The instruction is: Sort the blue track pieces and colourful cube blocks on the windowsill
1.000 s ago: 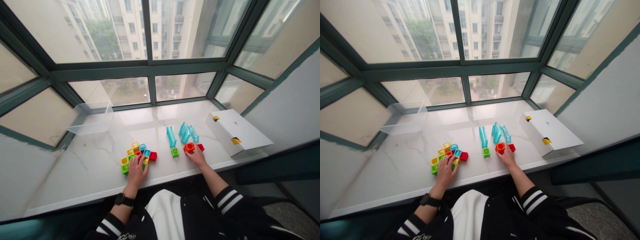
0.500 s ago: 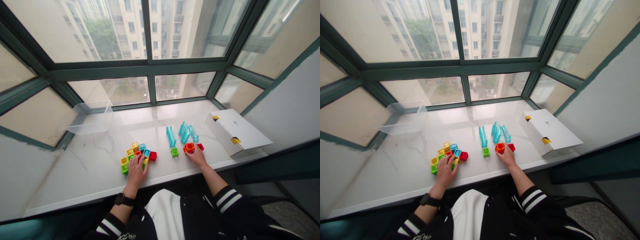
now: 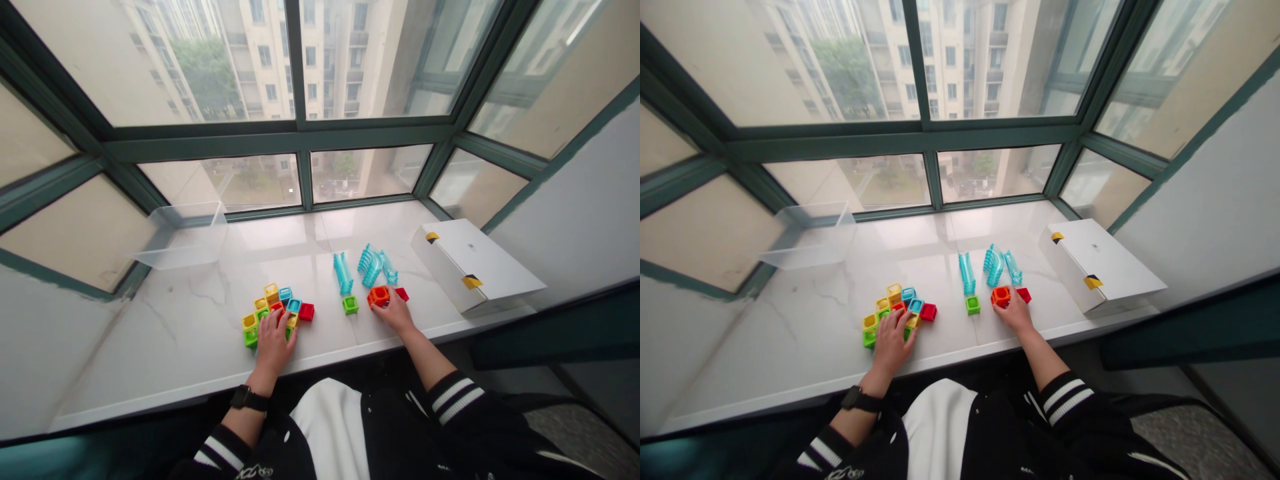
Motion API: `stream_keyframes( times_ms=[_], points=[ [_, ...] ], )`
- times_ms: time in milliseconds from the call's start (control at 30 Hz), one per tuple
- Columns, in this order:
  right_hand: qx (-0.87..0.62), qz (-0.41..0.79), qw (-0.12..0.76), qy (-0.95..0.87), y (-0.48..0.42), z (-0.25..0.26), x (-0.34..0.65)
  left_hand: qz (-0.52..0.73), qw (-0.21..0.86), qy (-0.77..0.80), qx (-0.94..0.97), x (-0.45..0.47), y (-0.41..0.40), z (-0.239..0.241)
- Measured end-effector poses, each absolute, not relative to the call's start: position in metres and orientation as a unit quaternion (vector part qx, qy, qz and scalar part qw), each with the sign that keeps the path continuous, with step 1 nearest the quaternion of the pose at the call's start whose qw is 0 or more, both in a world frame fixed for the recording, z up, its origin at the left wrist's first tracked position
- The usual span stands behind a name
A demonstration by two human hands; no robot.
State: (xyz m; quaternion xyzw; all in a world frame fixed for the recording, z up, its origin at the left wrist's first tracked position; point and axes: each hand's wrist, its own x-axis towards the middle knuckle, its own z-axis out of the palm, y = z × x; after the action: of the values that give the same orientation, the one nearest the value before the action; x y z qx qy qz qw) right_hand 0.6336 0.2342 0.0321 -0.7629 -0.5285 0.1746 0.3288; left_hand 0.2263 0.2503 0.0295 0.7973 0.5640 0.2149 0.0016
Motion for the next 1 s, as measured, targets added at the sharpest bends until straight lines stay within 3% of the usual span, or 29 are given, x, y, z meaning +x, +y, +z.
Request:
stream_keyframes(
  times_ms=[1000],
  points=[
    [-0.748,0.137,0.329,-0.560,0.2344,0.0291,0.6309,0.212,0.008,0.566,0.796,0.2261,0.2504,0.0274]
  ],
)
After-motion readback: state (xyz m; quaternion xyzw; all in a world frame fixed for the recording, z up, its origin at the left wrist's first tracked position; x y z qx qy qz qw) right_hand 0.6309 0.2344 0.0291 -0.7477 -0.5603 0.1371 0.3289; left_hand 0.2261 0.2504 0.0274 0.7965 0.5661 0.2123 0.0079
